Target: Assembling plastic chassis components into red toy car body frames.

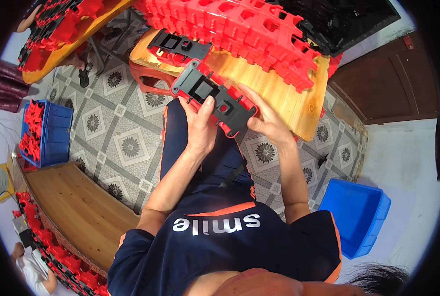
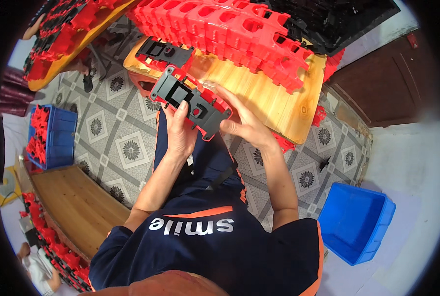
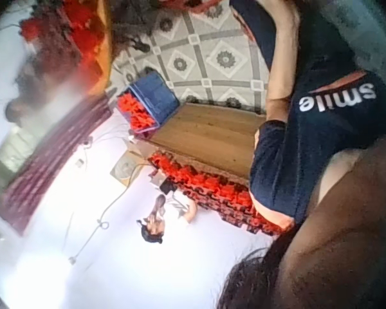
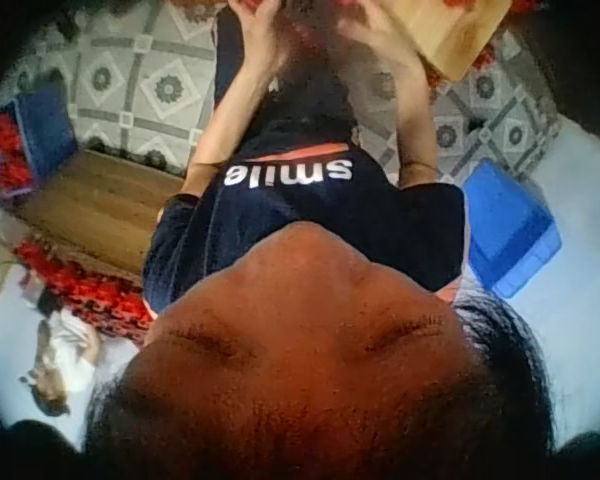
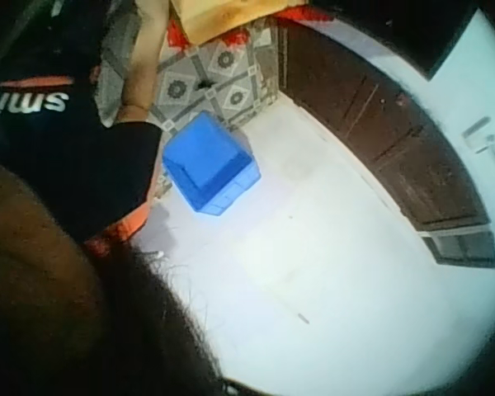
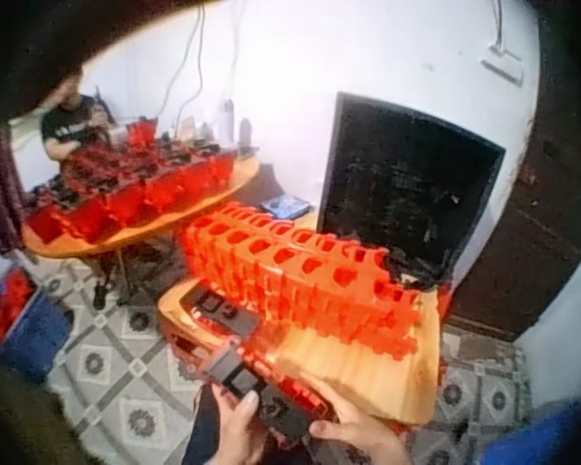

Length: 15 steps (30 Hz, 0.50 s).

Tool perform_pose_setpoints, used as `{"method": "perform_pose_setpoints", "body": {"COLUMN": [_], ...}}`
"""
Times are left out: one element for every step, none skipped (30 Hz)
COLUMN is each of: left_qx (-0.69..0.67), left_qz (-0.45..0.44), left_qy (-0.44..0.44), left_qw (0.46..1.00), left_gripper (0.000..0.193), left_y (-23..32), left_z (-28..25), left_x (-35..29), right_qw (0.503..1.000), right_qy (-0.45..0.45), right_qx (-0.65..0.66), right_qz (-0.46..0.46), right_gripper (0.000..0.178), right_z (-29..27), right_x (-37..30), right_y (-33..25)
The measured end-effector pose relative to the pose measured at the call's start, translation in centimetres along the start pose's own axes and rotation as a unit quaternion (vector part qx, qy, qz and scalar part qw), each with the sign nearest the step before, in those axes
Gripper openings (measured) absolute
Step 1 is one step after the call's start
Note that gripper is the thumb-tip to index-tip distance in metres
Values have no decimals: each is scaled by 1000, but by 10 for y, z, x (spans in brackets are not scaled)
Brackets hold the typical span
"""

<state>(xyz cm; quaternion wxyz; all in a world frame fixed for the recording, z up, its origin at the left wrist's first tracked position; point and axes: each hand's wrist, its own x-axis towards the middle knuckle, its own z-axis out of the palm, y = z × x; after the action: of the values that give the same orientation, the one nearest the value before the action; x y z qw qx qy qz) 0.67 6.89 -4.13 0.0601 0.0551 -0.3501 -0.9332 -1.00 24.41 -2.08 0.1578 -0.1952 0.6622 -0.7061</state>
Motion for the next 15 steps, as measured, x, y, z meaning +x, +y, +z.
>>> {"method": "perform_pose_setpoints", "body": {"left_qx": [1,-13,-26,-25,-18,-12,8,21,18,16,16,-3,-22,-22,7], "left_qz": [2,-7,-14,-9,-11,-10,10,19,19,18,28,14,0,7,33], "left_qy": [2,5,7,7,5,2,-3,-26,-28,-29,-27,-31,-35,-36,-50], "left_qw": [1000,1000,1000,1000,1000,1000,1000,999,999,999,999,999,999,999,998], "left_gripper": [64,65,66,66,75,84,83,81,81,81,81,84,87,87,90], "left_y": [1,1,2,4,7,10,9,12,14,17,20,24,27,27,24], "left_z": [-3,-6,-9,-10,-11,-12,-15,-17,-18,-19,-21,-24,-27,-31,-37], "left_x": [1,2,4,4,3,4,5,5,4,3,0,-2,-5,-10,-17], "right_qw": [998,998,996,991,994,995,994,992,993,994,994,994,993,994,994], "right_qy": [3,1,24,47,72,65,76,87,99,90,93,98,103,97,93], "right_qx": [53,54,83,112,75,73,78,83,61,60,48,37,55,54,48], "right_qz": [21,20,34,47,18,13,23,34,19,14,8,2,16,12,0], "right_gripper": [89,89,84,79,71,71,70,69,67,67,68,68,68,68,68], "right_z": [6,11,17,22,24,26,28,32,38,42,45,49,53,56,60], "right_x": [-3,-4,-2,0,1,2,1,0,0,1,2,2,2,4,6], "right_y": [3,4,3,2,5,6,6,5,1,1,2,1,1,1,2]}}
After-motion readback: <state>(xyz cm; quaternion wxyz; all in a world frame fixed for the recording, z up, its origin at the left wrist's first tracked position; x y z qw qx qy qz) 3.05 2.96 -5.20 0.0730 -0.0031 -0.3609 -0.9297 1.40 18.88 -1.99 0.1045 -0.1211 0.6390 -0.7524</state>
